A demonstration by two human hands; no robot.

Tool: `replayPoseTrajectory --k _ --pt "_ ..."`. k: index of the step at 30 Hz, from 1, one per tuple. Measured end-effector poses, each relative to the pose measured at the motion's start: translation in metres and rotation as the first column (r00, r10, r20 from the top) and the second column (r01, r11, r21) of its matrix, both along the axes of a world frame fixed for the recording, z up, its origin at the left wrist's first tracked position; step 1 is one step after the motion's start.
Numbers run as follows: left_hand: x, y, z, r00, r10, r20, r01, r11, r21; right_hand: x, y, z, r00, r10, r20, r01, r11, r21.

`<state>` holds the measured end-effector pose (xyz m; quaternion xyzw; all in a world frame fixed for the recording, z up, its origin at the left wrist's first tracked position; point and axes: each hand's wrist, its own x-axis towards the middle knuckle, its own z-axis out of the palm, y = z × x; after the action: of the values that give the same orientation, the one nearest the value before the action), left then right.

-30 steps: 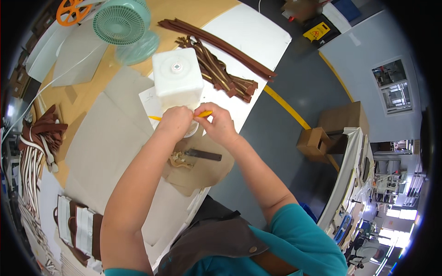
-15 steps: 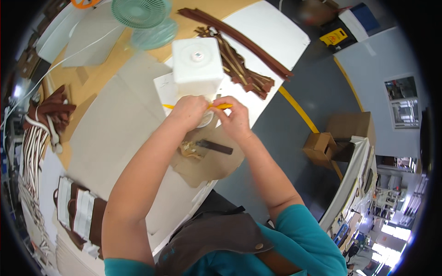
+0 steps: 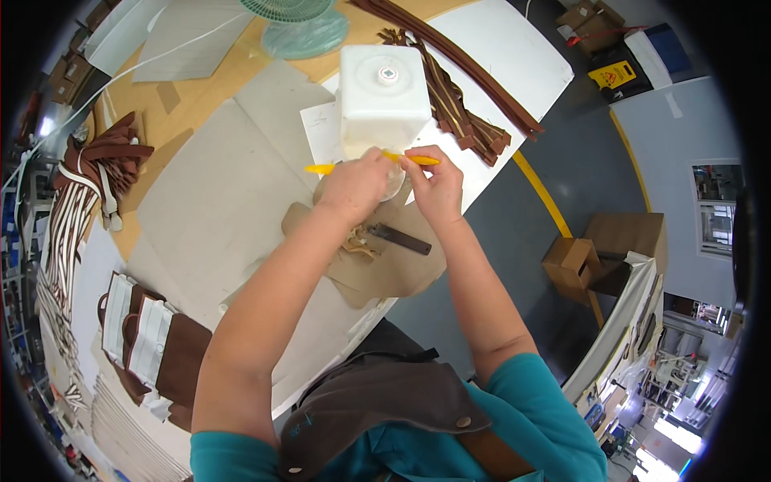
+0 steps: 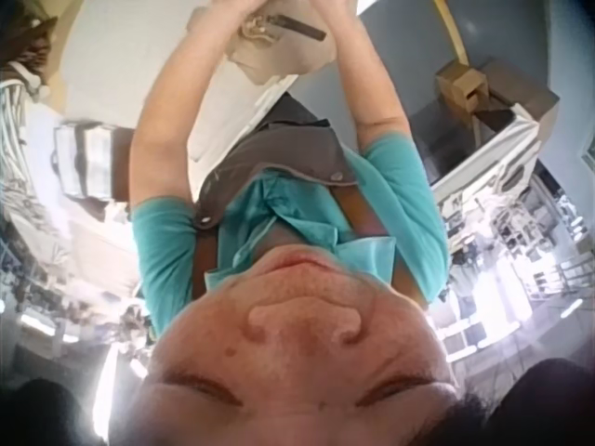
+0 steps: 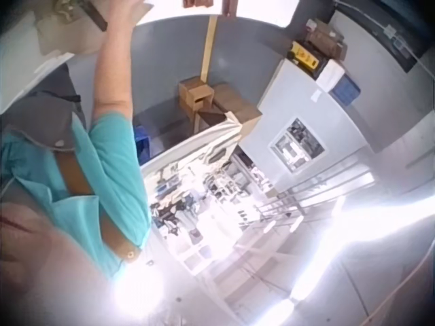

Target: The person applies a white paste to a cardboard template using a yellow spatula, then handles brown fabric bag components. They fold the fabric, insert white paper inserts, and arrange the assembled bags on the table.

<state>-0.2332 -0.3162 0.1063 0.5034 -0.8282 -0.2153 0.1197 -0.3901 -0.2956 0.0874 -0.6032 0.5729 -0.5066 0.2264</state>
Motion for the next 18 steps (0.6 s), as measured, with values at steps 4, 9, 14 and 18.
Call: replayPoseTrajectory --k 4,9,14,18 --pt "0.008 0.008 -0.012 0.991 0.032 -0.131 -0.045 0.994 -0.097 -0.003 0.0 -0.003 0.993 -0.037 0.115 0.026 0.995 0.097" --pt "-0.008 0.027 -0.022 0.908 0.175 -0.381 -0.215 0.975 -0.064 0.002 0.002 -0.007 0.988 -0.056 0.144 0.052 0.998 0.027" --pt "-0.012 0.036 -0.029 0.838 0.184 -0.514 -0.235 0.971 -0.035 0.002 0.006 -0.011 0.994 -0.054 0.094 0.053 0.998 0.019" --pt "-0.011 0.041 -0.031 0.884 0.117 -0.453 -0.17 0.982 -0.079 0.004 0.005 -0.007 0.992 -0.072 0.105 0.066 0.996 0.059"
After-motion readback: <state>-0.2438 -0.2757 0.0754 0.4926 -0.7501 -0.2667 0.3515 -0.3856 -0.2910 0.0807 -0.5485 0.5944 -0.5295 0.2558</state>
